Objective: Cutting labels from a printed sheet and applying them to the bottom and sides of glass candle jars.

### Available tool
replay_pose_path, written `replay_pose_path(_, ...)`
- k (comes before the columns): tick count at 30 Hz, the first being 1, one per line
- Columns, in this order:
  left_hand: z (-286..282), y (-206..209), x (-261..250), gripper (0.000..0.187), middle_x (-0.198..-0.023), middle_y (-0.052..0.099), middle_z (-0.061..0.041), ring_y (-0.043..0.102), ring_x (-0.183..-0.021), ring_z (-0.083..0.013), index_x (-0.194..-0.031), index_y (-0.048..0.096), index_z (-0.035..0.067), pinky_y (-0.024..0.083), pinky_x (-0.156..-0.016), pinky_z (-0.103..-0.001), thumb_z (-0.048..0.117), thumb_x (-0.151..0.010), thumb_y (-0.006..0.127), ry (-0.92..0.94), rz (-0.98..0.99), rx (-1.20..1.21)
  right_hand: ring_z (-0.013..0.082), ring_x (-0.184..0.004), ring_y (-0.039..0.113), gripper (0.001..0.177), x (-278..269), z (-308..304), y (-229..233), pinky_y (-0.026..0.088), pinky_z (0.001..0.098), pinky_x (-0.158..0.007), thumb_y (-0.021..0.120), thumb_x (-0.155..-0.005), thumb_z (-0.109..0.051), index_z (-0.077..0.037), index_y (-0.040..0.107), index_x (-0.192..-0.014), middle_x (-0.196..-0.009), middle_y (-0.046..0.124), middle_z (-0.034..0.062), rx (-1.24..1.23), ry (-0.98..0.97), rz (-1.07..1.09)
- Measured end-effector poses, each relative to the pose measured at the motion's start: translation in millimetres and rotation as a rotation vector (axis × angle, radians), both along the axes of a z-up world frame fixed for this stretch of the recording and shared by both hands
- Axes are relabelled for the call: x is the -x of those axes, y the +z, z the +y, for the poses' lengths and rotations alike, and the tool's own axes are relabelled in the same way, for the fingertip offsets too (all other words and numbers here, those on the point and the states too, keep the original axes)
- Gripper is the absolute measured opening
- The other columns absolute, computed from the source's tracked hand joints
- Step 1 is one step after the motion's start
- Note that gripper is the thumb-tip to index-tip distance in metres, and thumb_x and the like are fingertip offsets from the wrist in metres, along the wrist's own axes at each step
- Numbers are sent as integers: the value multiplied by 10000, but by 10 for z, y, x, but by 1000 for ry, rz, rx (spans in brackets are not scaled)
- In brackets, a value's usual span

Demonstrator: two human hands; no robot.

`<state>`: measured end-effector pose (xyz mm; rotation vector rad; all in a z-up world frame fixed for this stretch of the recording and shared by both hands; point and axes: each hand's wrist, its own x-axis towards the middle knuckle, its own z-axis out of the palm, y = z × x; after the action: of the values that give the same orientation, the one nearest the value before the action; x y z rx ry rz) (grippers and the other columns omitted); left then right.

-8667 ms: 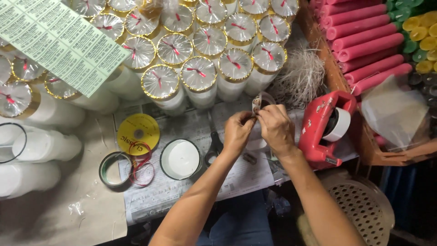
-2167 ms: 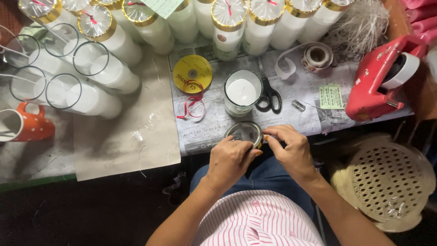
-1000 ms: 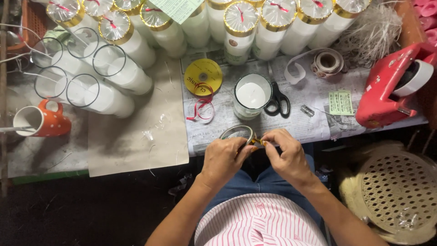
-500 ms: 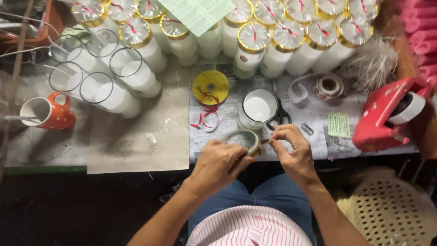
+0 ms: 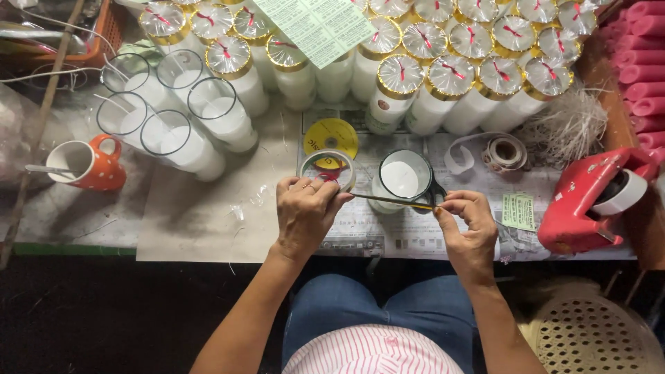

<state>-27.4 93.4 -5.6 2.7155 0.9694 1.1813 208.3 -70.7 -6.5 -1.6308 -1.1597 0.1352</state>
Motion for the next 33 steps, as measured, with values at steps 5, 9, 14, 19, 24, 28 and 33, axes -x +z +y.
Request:
replay_pose_path(5, 9, 2, -19, 243, -680, 625, 40, 650, -732, -162, -868, 657, 233, 436, -937, -392, 467, -925, 692, -5, -4, 14, 260, -1023, 698, 74, -4, -5, -26, 571, 337, -858, 783, -917, -29, -26, 709, -910, -1029, 632, 109, 0, -12, 24)
replay_pose_path(9, -3, 43, -30, 234, -677, 622, 32, 651, -729, -169, -874, 669, 222, 441, -934, -399, 448, -932, 691, -13, -6, 19, 256, -1020, 694, 76, 9, -10, -8, 572, 341, -857, 786, -916, -35, -28, 711, -915, -1038, 635, 109, 6, -20, 36)
replay_pose_path(14, 8, 4, -44, 234, -681, 630, 37, 657, -737, -164, -880, 670, 226, 436, -942, -402, 453, -937, 683, -6, 7, 29, 258, -1003, 700, 73, -8, -9, -8, 576, 334, -851, 787, -915, -37, -30, 714, -916, -1033, 636, 112, 0, -17, 25)
replay_pose_path(19, 13, -7, -46, 233, -677, 631, 46, 660, -738, -156, -877, 672, 232, 440, -937, -393, 456, -940, 682, -4, 13, 31, 259, -997, 702, 70, -10, 7, -4, 580, 343, -848, 785, -913, -31, -27, 715, -916, -1036, 639, 112, 5, -28, 14)
replay_pose_path(24, 35, -27, -50, 216, -674, 641, 53, 664, -727, -148, -887, 687, 228, 444, -932, -388, 438, -929, 706, -11, 6, 19, 265, -1019, 700, 66, -75, 59, -57, 581, 339, -856, 784, -899, -4, -29, 726, -917, -1028, 633, 109, -25, -18, 33)
replay_pose_path(28, 37, -26, -53, 216, -678, 640, 49, 663, -720, -157, -890, 692, 225, 454, -917, -391, 436, -928, 716, -9, 7, -5, 268, -1020, 701, 67, -138, 151, -67, 587, 341, -845, 785, -890, -8, -40, 728, -903, -1023, 636, 107, -55, -5, -3)
replay_pose_path(33, 44, -36, -46, 211, -703, 639, 35, 659, -732, -170, -926, 698, 218, 449, -927, -398, 428, -935, 711, -18, -4, -53, 267, -1006, 701, 71, -153, 270, -57, 592, 345, -842, 780, -880, 2, -43, 730, -903, -1022, 636, 111, -80, 7, -10)
